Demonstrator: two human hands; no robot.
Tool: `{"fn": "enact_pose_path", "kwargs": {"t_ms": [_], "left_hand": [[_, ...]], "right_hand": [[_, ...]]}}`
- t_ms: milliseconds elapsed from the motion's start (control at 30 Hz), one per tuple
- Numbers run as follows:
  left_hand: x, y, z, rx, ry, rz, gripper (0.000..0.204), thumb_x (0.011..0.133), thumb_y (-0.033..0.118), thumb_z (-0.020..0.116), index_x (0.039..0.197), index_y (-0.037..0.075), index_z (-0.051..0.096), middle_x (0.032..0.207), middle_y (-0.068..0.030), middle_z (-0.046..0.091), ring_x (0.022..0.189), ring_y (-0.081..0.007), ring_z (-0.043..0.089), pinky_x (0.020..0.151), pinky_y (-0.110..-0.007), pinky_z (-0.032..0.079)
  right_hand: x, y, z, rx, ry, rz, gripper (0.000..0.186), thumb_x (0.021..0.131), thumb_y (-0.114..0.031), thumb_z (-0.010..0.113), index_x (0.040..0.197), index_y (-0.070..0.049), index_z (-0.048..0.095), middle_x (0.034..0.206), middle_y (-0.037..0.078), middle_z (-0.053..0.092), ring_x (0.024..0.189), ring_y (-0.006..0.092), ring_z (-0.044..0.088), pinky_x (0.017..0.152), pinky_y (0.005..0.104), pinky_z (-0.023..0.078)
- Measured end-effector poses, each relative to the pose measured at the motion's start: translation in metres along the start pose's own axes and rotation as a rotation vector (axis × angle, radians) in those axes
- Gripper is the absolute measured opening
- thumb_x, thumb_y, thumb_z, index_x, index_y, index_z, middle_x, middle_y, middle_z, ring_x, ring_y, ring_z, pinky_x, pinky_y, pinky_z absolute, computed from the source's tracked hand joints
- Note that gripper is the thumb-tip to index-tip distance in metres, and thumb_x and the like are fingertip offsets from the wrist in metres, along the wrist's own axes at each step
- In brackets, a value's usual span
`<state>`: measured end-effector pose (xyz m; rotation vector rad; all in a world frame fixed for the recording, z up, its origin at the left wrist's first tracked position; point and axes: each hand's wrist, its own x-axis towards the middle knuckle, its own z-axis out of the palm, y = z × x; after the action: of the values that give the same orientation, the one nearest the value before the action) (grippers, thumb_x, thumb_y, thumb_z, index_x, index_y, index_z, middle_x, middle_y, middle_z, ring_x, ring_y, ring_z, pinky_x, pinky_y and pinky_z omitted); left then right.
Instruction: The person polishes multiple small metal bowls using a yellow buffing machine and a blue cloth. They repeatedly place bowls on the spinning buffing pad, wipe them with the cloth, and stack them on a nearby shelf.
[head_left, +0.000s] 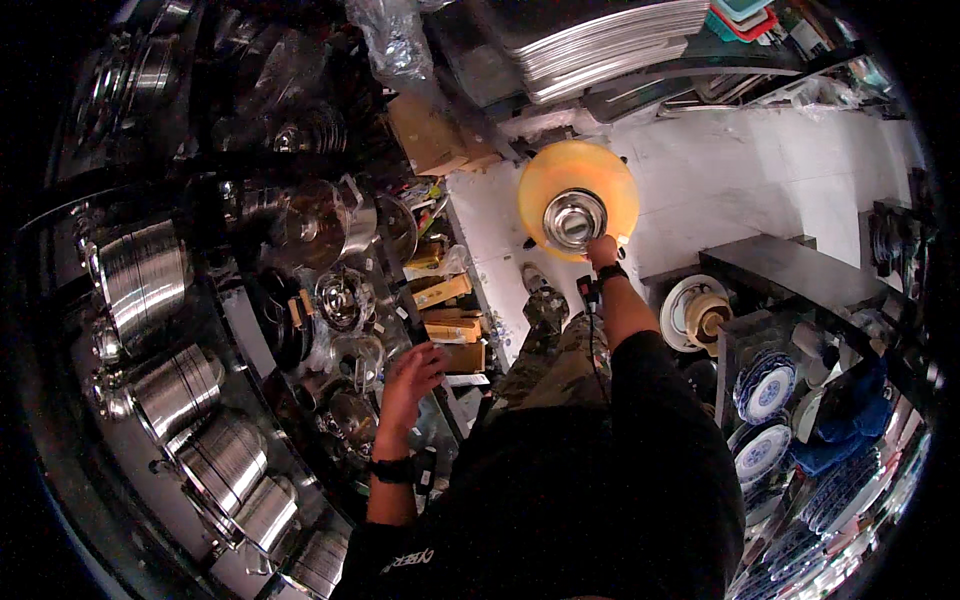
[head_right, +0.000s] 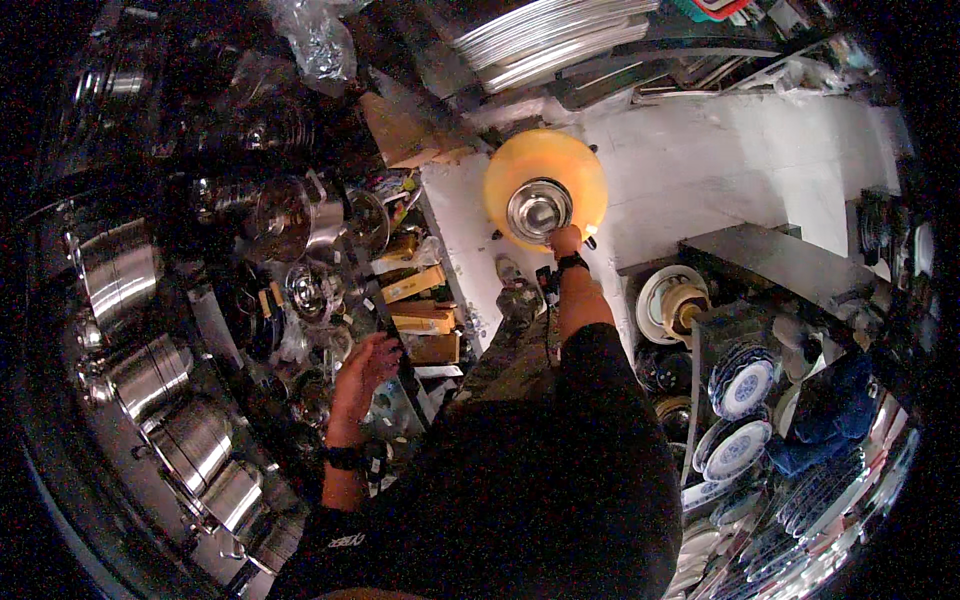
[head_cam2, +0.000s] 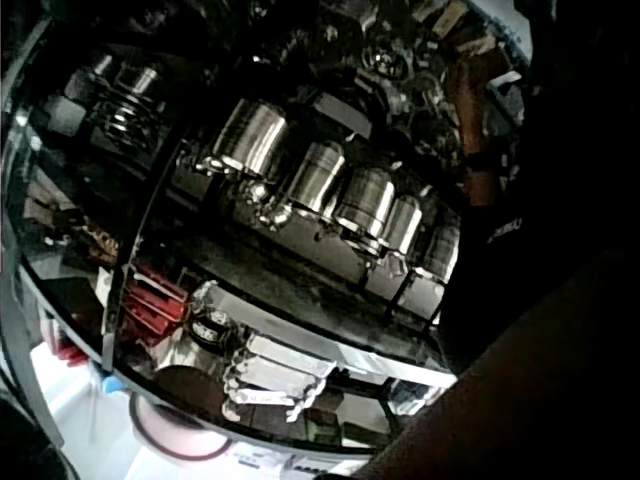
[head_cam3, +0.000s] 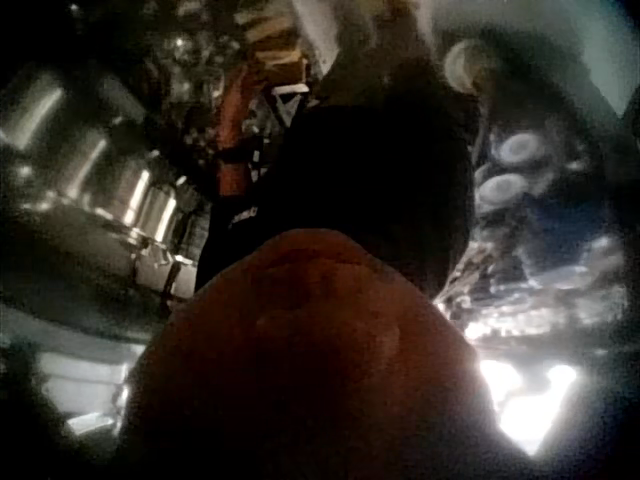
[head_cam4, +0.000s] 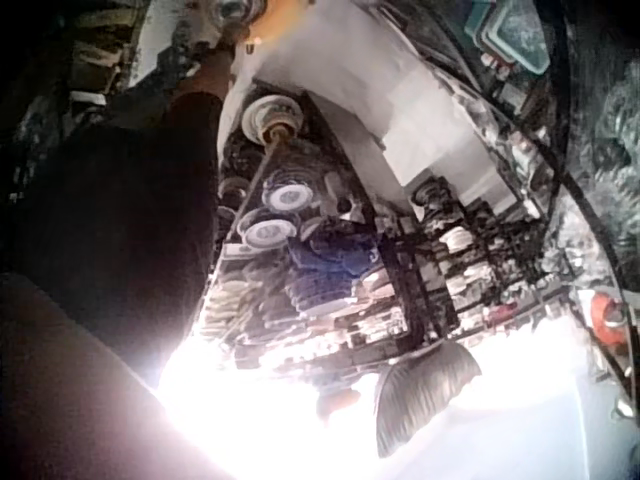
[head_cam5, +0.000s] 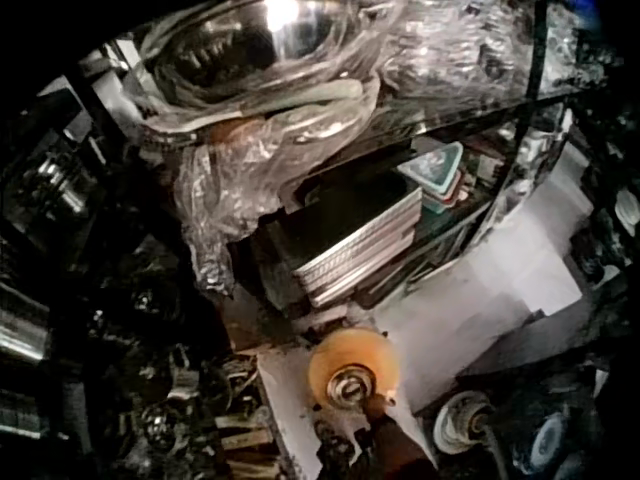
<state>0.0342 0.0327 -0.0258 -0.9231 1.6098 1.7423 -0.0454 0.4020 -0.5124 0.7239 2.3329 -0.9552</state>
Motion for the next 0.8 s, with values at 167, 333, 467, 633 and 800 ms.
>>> {"fn": "enact_pose_path", "kwargs": {"t_ms": [167, 333, 467, 633, 800], "left_hand": [[-0.018, -0.012, 0.002, -0.075, 0.057, 0.005, 0.042, 0.098, 0.032, 0.05, 0.129, 0.004, 0.051, 0.124, -0.0106, 0.06, 0.11, -0.0212, 0.06, 0.09, -0.033, 0.048], [-0.011, -0.018, 0.002, -0.131, -0.047, 0.095, 0.039, 0.099, 0.028, 0.049, 0.129, 0.004, 0.052, 0.123, -0.0102, 0.06, 0.108, -0.0211, 0.061, 0.086, -0.033, 0.05], [-0.014, 0.027, 0.047, -0.028, -0.144, 0.093, 0.038, 0.099, 0.026, 0.048, 0.13, 0.004, 0.051, 0.125, -0.0118, 0.058, 0.109, -0.0227, 0.06, 0.087, -0.034, 0.05], [-0.003, 0.06, 0.128, 0.184, -0.356, 0.185, 0.051, 0.097, 0.031, 0.052, 0.141, 0.008, 0.039, 0.134, -0.0142, 0.05, 0.116, -0.0264, 0.054, 0.092, -0.038, 0.047], [-0.01, 0.065, 0.228, 0.114, -0.617, 0.185, 0.055, 0.097, 0.036, 0.049, 0.141, 0.005, 0.036, 0.134, -0.0138, 0.05, 0.12, -0.026, 0.053, 0.098, -0.041, 0.044]], "right_hand": [[-0.023, -0.03, -0.029, -0.593, 0.083, -0.459, 0.02, 0.072, -0.03, 0.071, 0.074, -0.011, 0.068, 0.068, 0.007, 0.068, 0.063, 0.0223, 0.066, 0.058, 0.038, 0.05], [-0.085, -0.064, -0.09, 0.32, 0.022, -0.069, 0.022, 0.084, -0.023, 0.063, 0.086, -0.001, 0.061, 0.067, 0.009, 0.064, 0.059, 0.0201, 0.065, 0.045, 0.0347, 0.049], [-0.145, -0.061, -0.166, 0.358, -0.095, 0.059, 0.028, 0.084, -0.017, 0.064, 0.1, 0.005, 0.056, 0.076, 0.012, 0.065, 0.064, 0.0211, 0.066, 0.053, 0.0347, 0.054], [-0.233, -0.068, -0.244, 1.018, -0.238, -0.182, 0.032, 0.088, -0.012, 0.06, 0.114, 0.006, 0.053, 0.098, 0.013, 0.065, 0.081, 0.0191, 0.066, 0.067, 0.0327, 0.058], [-0.363, -0.118, -0.347, 0.876, -0.158, -0.322, 0.037, 0.09, -0.013, 0.059, 0.123, 0.001, 0.052, 0.104, 0.011, 0.063, 0.081, 0.0166, 0.064, 0.067, 0.0303, 0.057]]}}
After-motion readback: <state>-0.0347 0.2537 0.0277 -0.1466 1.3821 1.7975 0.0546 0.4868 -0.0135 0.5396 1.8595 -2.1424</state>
